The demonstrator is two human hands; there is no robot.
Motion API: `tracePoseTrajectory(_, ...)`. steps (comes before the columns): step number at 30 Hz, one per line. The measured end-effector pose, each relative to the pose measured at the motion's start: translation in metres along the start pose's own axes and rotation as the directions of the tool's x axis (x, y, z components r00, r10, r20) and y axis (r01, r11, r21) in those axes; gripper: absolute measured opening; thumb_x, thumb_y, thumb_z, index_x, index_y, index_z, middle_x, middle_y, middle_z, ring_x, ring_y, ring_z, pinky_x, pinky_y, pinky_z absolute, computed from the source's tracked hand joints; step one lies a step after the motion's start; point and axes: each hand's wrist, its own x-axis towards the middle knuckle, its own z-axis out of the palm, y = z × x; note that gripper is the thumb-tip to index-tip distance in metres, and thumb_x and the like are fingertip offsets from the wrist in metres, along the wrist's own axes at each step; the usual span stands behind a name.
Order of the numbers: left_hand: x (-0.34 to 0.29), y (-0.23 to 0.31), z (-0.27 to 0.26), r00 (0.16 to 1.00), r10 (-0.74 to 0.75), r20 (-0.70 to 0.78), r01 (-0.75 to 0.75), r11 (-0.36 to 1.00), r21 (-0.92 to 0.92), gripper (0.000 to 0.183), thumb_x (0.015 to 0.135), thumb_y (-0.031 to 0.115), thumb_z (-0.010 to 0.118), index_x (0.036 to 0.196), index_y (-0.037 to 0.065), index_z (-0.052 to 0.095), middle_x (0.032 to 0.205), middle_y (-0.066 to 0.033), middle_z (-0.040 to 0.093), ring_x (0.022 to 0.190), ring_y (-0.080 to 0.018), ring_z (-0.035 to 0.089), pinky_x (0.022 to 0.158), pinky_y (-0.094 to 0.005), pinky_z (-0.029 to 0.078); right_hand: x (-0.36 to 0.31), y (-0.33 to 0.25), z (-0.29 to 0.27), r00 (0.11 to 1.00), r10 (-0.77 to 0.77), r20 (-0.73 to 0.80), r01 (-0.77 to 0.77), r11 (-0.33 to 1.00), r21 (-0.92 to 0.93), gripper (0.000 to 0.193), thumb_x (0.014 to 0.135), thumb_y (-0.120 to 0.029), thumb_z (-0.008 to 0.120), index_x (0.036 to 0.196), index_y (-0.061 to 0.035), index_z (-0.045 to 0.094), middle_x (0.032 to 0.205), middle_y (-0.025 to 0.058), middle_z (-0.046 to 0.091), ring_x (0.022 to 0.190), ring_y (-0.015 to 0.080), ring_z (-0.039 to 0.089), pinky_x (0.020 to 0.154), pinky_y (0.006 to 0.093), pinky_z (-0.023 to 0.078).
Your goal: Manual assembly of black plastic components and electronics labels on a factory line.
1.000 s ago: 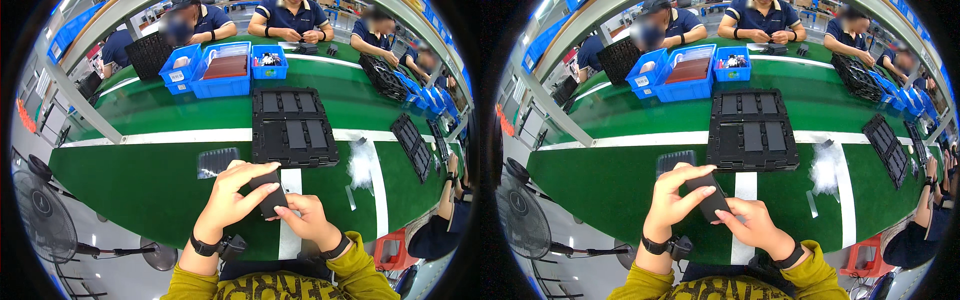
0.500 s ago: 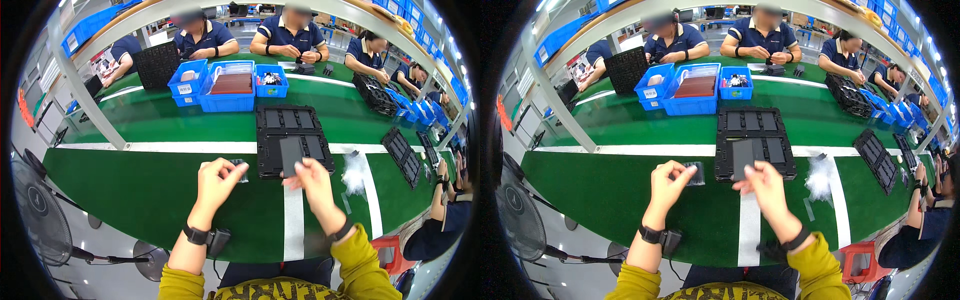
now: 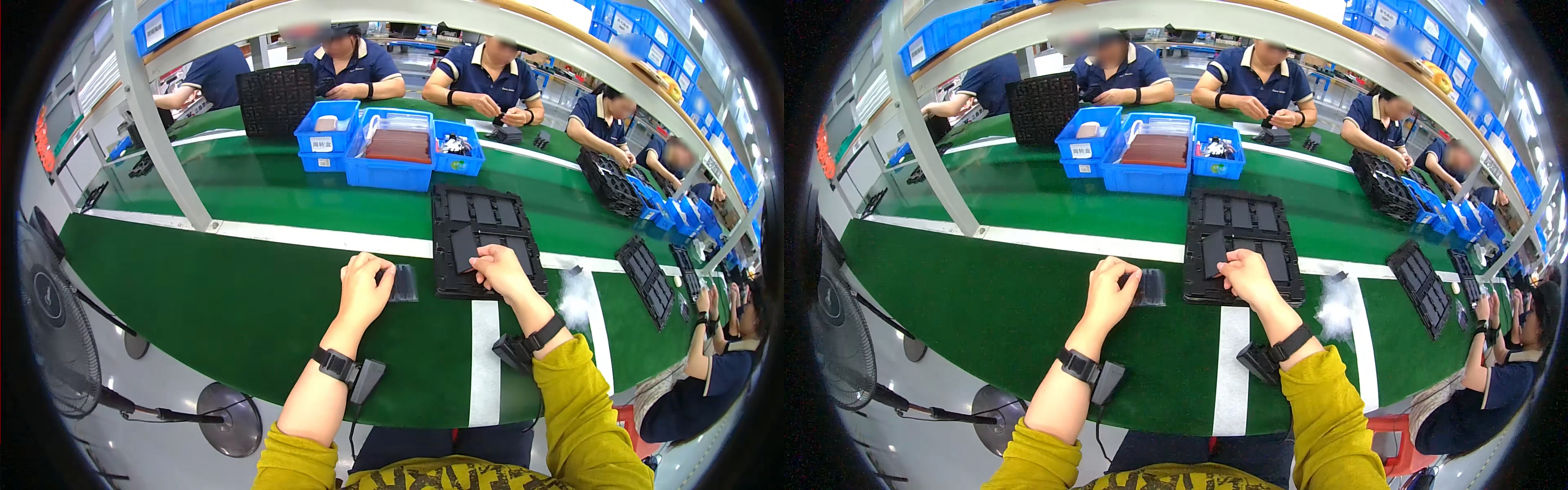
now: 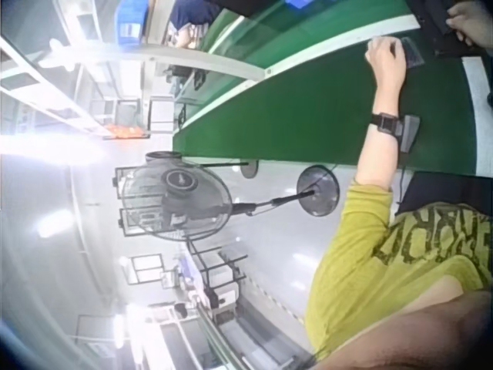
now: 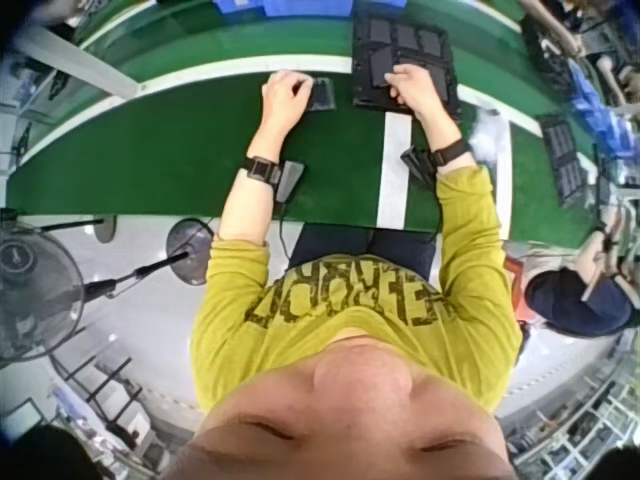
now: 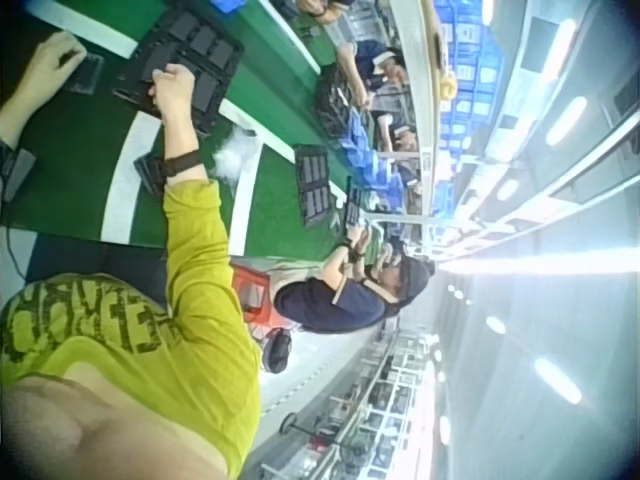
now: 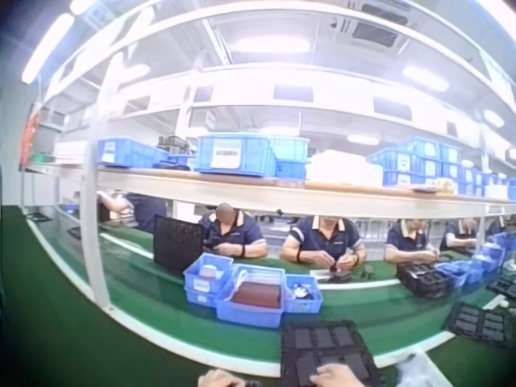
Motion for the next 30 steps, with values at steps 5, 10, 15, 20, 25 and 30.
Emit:
tracePoseTrajectory(5,0.001,0.002,-0.002,0.997,0.041,-0.062,-0.033,0.991,0.131,0.008,0.074,0.014,0.061,0.079,0.008,0.063,0.083,-0.0039,0.055,0.089,-0.0236,0.05,0.08,-0.0369,0.033,0.005,0.007,-0.001,0.977,-0.213,-0.019,0.205,0.959,-0.194,0.025,0.074,-0.015,0.066,0.088,0.0039,0.059,0.068,0.0085,0.06,0.055,0.0154,0.057,0.051,0.0286,0.045)
tracePoseTrajectory(10,-0.004,0.008,-0.019,0.951,-0.119,0.286,-0.005,0.916,0.401,0.06,0.07,0.044,0.066,0.121,0.016,0.052,0.133,-0.0196,0.033,0.128,-0.0341,0.023,0.104,-0.051,0.01,-0.017,-0.001,-0.011,0.89,-0.437,-0.133,0.238,0.691,-0.683,0.027,0.069,-0.023,0.071,0.08,0.0003,0.062,0.068,0.0104,0.06,0.061,0.0231,0.059,0.058,0.0313,0.046)
tracePoseTrajectory(15,-0.006,0.005,-0.014,0.923,-0.136,0.359,-0.046,0.889,0.455,0.059,0.074,0.05,0.06,0.123,0.021,0.05,0.138,-0.0192,0.027,0.131,-0.0324,0.018,0.105,-0.0518,0.008,-0.044,0.012,-0.022,0.895,-0.409,-0.18,0.304,0.852,-0.427,0.024,0.072,-0.019,0.069,0.079,0.0024,0.062,0.066,0.0101,0.059,0.057,0.0172,0.056,0.054,0.0284,0.045)
tracePoseTrajectory(20,-0.008,0.0,-0.013,0.92,-0.132,0.369,-0.058,0.886,0.461,0.061,0.076,0.05,0.057,0.127,0.02,0.045,0.138,-0.0186,0.027,0.131,-0.0306,0.019,0.105,-0.05,0.008,-0.072,0.026,-0.025,0.921,-0.36,-0.148,0.311,0.909,-0.279,0.016,0.075,-0.012,0.065,0.081,0.0026,0.062,0.066,0.0062,0.059,0.055,0.0081,0.051,0.051,0.0225,0.042)
tracePoseTrajectory(25,-0.007,0.009,-0.012,0.917,-0.129,0.377,-0.078,0.87,0.487,0.06,0.079,0.049,0.052,0.131,0.021,0.04,0.14,-0.0175,0.024,0.132,-0.0302,0.018,0.105,-0.0492,0.007,-0.078,0.037,-0.029,0.905,-0.377,-0.199,0.367,0.926,-0.086,0.013,0.079,-0.011,0.062,0.083,0.001,0.063,0.068,0.0034,0.06,0.061,0.0067,0.053,0.054,0.0208,0.042)
tracePoseTrajectory(30,-0.005,0.005,-0.012,0.902,-0.165,0.4,-0.061,0.867,0.495,0.054,0.081,0.045,0.052,0.128,0.022,0.043,0.14,-0.0163,0.025,0.132,-0.0291,0.018,0.105,-0.0482,0.007,-0.073,0.047,-0.035,0.949,-0.287,-0.13,0.3,0.949,0.094,0.012,0.082,-0.011,0.059,0.087,-0.0005,0.063,0.071,0.0015,0.061,0.063,0.0059,0.053,0.056,0.02,0.043)
